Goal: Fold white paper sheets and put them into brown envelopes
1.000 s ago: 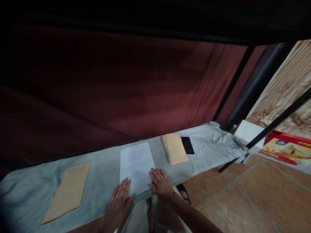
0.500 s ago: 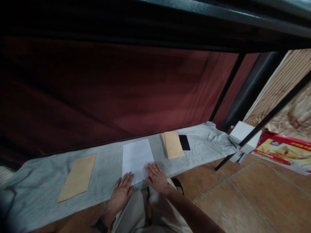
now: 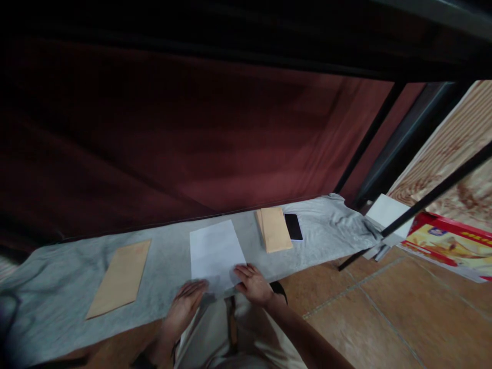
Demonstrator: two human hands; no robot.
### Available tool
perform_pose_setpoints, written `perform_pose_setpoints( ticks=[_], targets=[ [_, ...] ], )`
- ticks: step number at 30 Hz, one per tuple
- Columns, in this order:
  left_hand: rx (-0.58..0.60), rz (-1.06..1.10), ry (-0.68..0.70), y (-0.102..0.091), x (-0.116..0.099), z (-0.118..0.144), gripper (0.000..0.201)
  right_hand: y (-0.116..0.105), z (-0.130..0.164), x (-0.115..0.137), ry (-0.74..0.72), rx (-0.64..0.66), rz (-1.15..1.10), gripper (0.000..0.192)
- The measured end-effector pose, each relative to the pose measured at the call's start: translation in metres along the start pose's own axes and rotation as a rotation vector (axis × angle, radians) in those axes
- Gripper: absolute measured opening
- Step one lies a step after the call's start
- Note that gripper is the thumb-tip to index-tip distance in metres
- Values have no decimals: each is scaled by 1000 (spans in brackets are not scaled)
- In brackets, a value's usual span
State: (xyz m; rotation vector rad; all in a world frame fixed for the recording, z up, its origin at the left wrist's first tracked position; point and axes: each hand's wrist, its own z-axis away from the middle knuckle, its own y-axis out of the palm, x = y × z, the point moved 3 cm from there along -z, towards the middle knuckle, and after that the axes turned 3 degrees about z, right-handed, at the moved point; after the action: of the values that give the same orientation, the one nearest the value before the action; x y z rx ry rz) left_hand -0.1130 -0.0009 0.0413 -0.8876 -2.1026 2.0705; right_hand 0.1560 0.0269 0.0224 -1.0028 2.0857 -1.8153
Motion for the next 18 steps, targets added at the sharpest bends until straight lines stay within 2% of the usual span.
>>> perform_pose_setpoints(
  ticks=[2,7,12,15,18],
  targets=[
    [7,75,39,1,1,10,47,-6,4,-4,-11,-9,-39,51],
    [-54,193,3,8,13,26,43,-16,9,-8,-44,24,-139,40],
    [-47,120,6,4,24,24,73,-25,8,-1,-27,1,-215,37],
    [-32,133,13,0,28,24,82,-28,12,0,-30,20,-209,38],
    [-20,178,63,-3,30,25,85,-27,16,-4,-98,51,-172,49]
  ],
)
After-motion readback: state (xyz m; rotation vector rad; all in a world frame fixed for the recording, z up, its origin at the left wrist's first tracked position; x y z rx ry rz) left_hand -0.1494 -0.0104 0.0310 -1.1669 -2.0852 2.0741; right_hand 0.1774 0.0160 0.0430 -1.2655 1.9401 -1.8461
